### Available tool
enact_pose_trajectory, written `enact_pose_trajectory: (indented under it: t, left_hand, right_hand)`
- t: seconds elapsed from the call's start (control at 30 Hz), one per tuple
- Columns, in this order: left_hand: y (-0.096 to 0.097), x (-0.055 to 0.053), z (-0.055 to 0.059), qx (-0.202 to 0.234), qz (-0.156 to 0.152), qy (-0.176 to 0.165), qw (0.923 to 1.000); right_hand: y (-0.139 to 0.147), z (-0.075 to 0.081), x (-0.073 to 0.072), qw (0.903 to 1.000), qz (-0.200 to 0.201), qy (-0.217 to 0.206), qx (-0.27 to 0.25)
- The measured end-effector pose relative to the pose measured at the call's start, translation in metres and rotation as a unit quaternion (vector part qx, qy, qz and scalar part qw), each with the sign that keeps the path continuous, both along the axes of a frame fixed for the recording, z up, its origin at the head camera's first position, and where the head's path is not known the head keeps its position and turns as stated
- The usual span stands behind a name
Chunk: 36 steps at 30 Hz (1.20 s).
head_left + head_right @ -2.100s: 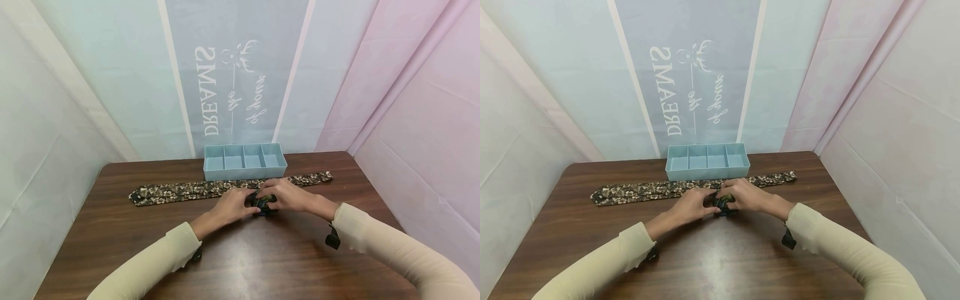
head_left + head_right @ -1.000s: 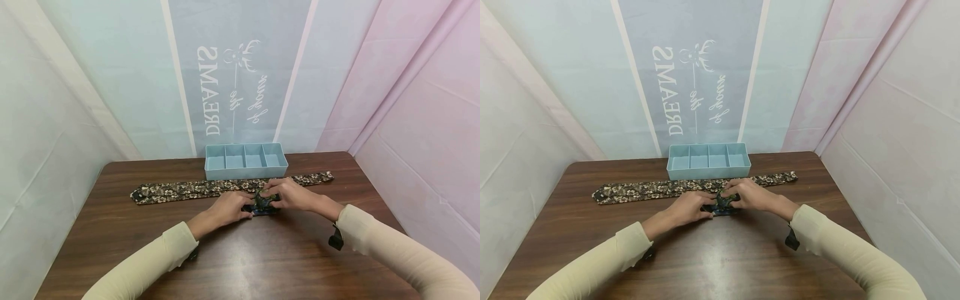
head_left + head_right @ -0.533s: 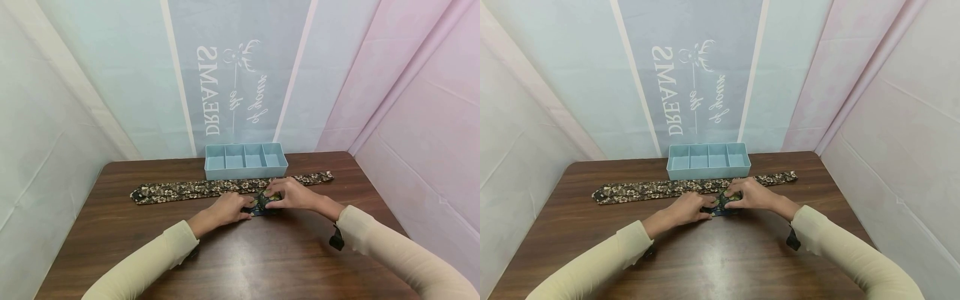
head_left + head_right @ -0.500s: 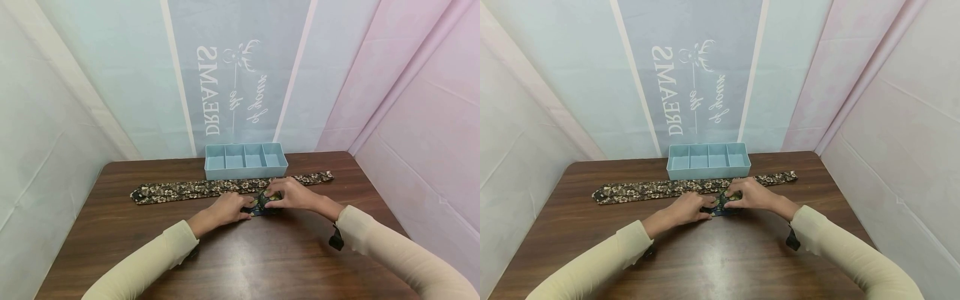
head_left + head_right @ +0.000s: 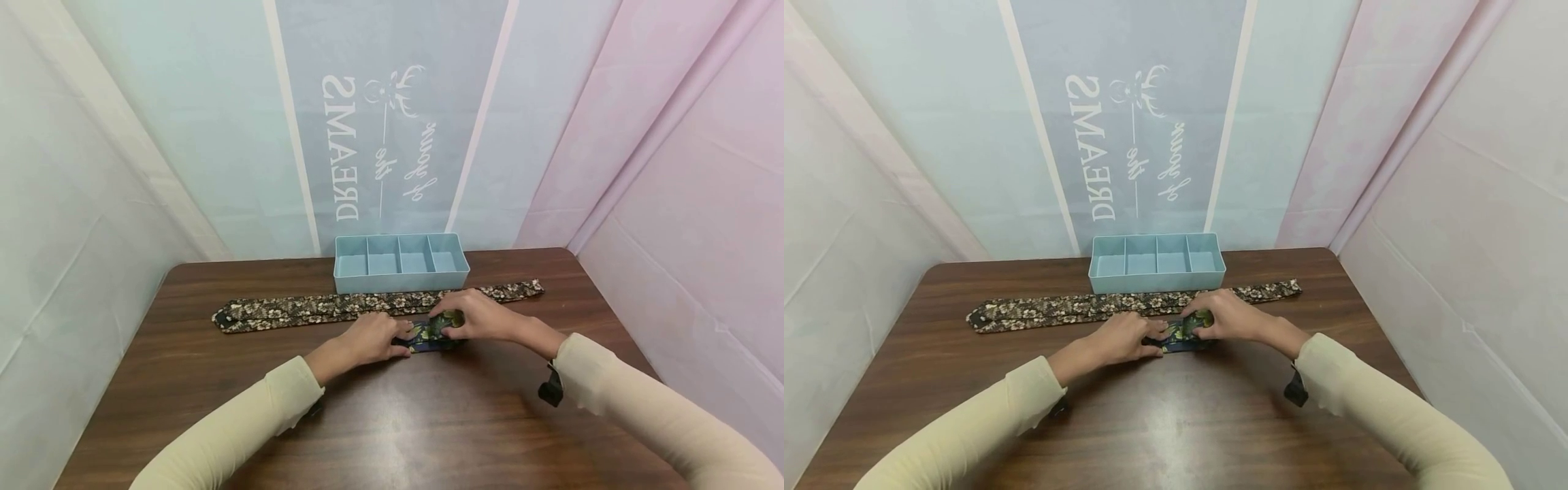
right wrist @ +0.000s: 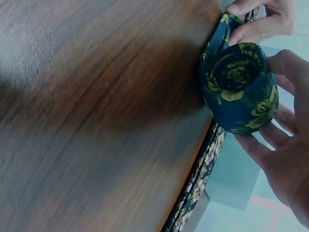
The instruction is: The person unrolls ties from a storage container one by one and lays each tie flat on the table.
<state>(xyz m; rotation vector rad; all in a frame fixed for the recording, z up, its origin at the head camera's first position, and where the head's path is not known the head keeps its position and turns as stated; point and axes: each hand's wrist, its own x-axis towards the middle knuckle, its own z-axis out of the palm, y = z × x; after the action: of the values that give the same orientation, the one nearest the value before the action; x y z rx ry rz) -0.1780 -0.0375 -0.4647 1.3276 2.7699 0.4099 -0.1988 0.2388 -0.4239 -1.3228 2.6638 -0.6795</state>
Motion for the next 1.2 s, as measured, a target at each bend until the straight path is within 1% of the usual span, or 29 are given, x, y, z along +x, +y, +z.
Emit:
enact_pose_trajectory:
  t: [0.13,0.23,0.37,0.43,0.57,0.63,0.83,0.9,1.03,1.2]
  left_hand:
    - [-0.001,0.0,-0.001,0.0,0.0,0.003,1.0]
    - [-0.002,0.001,-0.001,-0.003,-0.001,0.009,1.0]
    - [-0.003,0.002,-0.001,-0.009,-0.003,0.016,0.9998]
    - [-0.003,0.002,-0.001,-0.01,-0.002,0.019,0.9998]
    - [-0.005,0.002,-0.002,-0.013,0.0,0.022,0.9997]
    - [-0.007,0.003,-0.002,-0.015,0.001,0.021,0.9997]
    - [-0.016,0.006,-0.002,-0.007,-0.003,0.021,0.9998]
    - [-0.02,0.008,-0.002,-0.005,-0.003,0.022,0.9997]
    - [-0.027,0.01,-0.001,-0.003,0.003,0.026,0.9997]
    - [-0.034,0.011,-0.001,-0.004,0.008,0.029,0.9995]
  right_hand:
    - [0.007,0.001,-0.002,0.9998,0.011,-0.013,0.012]
    - [0.012,0.002,-0.004,0.9995,0.023,-0.017,0.009]
    - [0.018,0.003,-0.005,0.9991,0.04,-0.011,-0.002]
    - [0.022,0.004,-0.005,0.9991,0.042,-0.006,0.0]
    - [0.029,0.005,-0.003,0.9994,0.034,-0.002,0.002]
    - [0.031,0.005,-0.002,0.9996,0.026,0.0,-0.006]
    - [0.032,-0.004,-0.002,0.9992,-0.007,0.01,-0.038]
    - [0.033,-0.006,-0.002,0.9989,-0.018,0.002,-0.042]
    - [0.035,-0.006,-0.004,0.9987,-0.033,-0.021,-0.033]
    - [0.042,-0.005,-0.005,0.9984,-0.026,-0.049,-0.016]
